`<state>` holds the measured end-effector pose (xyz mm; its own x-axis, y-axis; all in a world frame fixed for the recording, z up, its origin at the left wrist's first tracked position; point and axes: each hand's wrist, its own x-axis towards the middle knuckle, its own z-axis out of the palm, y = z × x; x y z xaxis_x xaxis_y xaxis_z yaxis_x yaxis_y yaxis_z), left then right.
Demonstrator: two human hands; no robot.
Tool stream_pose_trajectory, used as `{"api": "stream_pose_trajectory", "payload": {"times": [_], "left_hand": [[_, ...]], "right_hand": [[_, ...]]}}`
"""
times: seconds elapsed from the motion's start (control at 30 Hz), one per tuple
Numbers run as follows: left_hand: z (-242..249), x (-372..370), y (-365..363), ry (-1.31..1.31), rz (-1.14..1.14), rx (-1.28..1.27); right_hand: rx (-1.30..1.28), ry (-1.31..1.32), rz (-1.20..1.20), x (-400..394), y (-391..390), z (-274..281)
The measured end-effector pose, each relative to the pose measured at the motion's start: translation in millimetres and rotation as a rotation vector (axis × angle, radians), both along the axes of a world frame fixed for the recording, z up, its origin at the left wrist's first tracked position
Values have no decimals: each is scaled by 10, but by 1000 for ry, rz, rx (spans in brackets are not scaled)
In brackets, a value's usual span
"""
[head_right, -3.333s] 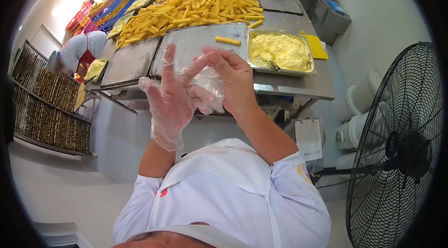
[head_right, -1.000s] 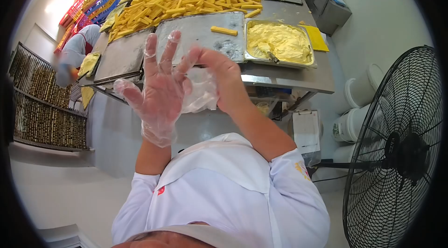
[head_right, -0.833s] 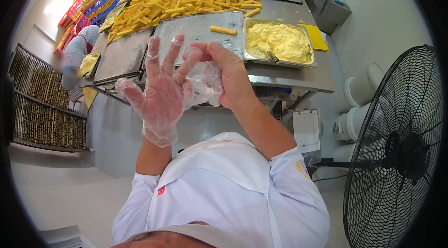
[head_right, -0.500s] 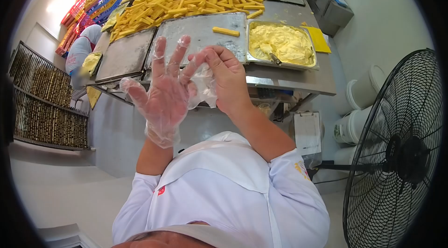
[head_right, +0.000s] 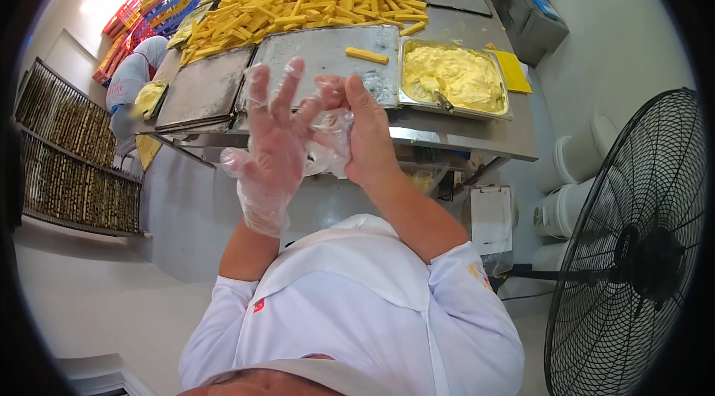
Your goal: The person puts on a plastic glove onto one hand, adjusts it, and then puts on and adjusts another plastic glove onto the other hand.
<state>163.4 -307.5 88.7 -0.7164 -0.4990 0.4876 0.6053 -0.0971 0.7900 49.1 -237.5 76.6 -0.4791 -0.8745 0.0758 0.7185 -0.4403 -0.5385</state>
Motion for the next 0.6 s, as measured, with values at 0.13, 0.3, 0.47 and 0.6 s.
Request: {"api": "stream_pose_trajectory", "payload": {"times": [0.13, 0.3, 0.47, 0.6], "left_hand": [[-6, -12, 73, -52, 105, -38], [12, -31, 48, -38, 121, -28], [81, -42, -108, 106, 23, 89], [133, -5, -254, 267, -70, 266]], "right_hand": [[52, 210, -80, 22, -51, -85], [170, 365, 31, -2, -84, -143], [76, 344, 138, -123, -115, -219], [21, 170, 89, -197, -25, -125]]}}
